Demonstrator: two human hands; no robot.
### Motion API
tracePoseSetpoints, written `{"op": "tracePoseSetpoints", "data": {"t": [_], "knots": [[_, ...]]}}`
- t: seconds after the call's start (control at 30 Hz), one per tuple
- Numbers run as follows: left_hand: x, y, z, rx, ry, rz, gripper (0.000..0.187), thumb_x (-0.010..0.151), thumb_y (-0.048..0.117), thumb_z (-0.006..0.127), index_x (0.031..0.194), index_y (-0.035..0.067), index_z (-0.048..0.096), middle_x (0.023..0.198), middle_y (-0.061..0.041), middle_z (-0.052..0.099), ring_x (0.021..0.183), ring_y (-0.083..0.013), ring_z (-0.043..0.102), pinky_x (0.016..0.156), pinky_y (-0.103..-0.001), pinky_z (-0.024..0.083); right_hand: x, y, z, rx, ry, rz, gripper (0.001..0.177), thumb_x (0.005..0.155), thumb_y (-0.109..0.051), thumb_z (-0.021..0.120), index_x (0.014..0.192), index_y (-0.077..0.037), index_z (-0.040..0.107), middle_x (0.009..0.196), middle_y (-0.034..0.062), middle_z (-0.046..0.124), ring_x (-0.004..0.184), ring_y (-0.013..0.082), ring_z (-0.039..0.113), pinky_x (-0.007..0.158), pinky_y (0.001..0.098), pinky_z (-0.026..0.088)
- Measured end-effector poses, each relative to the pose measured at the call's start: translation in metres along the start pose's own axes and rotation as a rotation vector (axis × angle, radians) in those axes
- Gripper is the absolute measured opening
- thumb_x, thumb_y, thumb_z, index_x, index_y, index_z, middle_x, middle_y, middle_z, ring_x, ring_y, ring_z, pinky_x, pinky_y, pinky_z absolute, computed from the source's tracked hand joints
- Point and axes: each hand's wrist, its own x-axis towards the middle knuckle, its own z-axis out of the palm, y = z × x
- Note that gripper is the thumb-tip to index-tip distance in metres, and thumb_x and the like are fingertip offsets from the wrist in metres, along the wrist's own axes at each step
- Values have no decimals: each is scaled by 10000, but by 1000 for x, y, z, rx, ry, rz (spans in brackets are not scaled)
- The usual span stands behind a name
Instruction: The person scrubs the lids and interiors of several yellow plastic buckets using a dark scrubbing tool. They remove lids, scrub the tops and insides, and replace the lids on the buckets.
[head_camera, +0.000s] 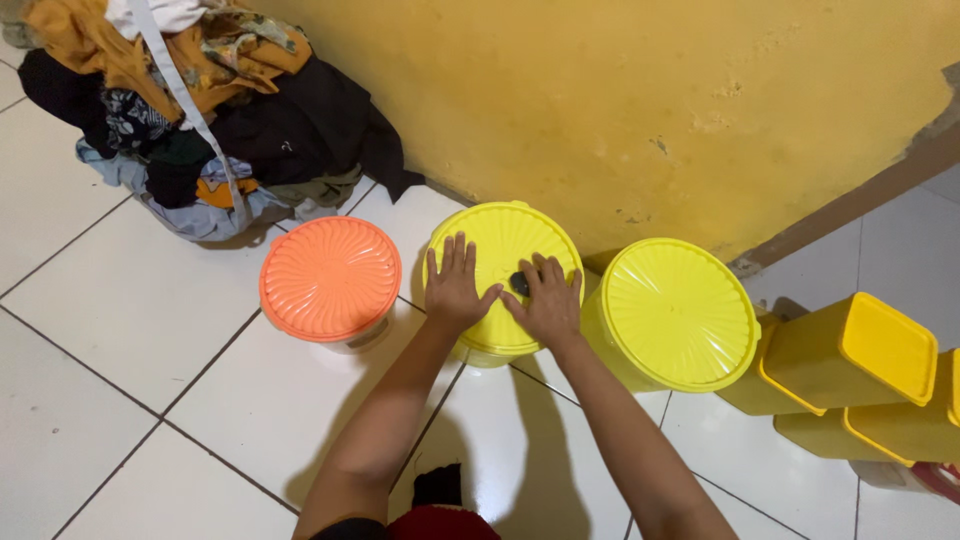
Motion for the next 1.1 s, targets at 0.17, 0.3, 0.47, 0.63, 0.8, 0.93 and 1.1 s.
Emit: {"op": "tracePoseSetpoints", "data": {"t": [0.17,0.3,0.47,0.63,0.8,0.93,1.1], "knots": [[-1,-1,5,-14,34,8,920,890,609,563,1543,-11,375,1660,-211,240,1547,-351,187,1234,-561,44,19,20,19,71,147,-95,566,951,-406,600,1382,-42,544,1562,182,432,1482,386,326,1155,673,212],[-3,-5,16,-28,135,36,842,904,543,603,1525,-1,436,1662,-205,298,1555,-351,243,1259,-568,87,26,33,40,90,116,-53,486,983,-319,545,1384,-47,526,1578,175,453,1486,392,368,1191,627,229],[-2,-7,8,13,131,55,877,892,582,602,1541,19,424,1668,-193,287,1553,-334,233,1254,-568,82,30,30,35,-52,47,-61,542,936,-367,571,1380,-59,523,1551,158,466,1452,358,403,1170,675,206],[6,-6,-8,-5,-47,57,1110,792,792,581,1551,18,343,1660,-187,215,1549,-329,156,1229,-565,38,41,22,2,-57,-3,-52,560,877,-451,615,1312,-98,607,1454,150,531,1361,323,469,1130,692,191],[7,-9,-10,-51,61,109,1127,736,784,649,1504,-7,414,1624,-209,300,1524,-341,237,1229,-568,73,87,29,-26,-62,-37,-117,339,922,-399,638,1083,-128,763,1094,107,736,1157,285,616,1106,661,293],[5,-10,-11,-118,223,158,1084,710,719,743,1451,-34,504,1582,-235,398,1496,-369,335,1230,-589,153,127,26,-18,97,415,-290,142,974,-220,655,949,-102,730,868,94,712,834,297,676,809,472,533],[6,-11,-8,-143,206,166,1079,689,704,776,1422,-45,522,1557,-254,415,1475,-400,348,1198,-612,198,140,34,40,-132,462,-307,196,957,-141,647,1032,-106,825,528,131,624,393,332,573,374,468,456]]}}
